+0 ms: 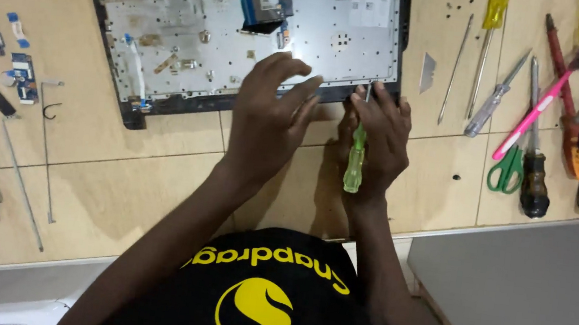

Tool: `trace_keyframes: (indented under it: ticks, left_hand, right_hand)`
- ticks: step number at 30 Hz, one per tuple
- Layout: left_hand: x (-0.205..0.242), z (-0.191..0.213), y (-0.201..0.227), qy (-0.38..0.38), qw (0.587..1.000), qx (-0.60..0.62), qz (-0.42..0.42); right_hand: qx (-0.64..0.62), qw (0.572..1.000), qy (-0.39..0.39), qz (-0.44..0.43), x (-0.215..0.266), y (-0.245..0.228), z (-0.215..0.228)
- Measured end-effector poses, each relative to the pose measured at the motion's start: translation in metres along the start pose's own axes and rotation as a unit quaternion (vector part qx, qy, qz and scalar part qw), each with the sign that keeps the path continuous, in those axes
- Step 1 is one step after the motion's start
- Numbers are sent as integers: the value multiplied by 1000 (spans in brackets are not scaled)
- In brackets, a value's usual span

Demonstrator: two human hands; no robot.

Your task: Disassembling and reassembling a laptop, including removing the keyboard and disconnecting internal ribbon cables.

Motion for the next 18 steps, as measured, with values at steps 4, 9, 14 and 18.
trace_keyframes:
  ticks: [4, 9, 14, 18]
  left_hand:
    - [-13, -24, 5, -18, 999, -26, -23]
    - [-19, -29, 9, -34, 999, -36, 2]
    - [-9, -42, 7, 8, 996, -88, -14]
    - [-5, -57, 12, 10, 991, -134, -17]
  right_hand:
    - [-53, 997, -45, -16, 8, 13, -1]
    - [-58, 998, -31, -25, 9, 19, -4]
    - [-75, 996, -49, -12, -4, 20, -5]
    - [-67, 993, -96, 6, -13, 30, -15]
Point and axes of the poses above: each hand's wrist, its own x-axis away from the middle knuckle, its own z-axis out of the back of the hand, y = z × x, the point moved 4 cm from there along -x, towards the middle knuckle, and after that the axes turned 10 degrees about x, right-handed, at the moved point
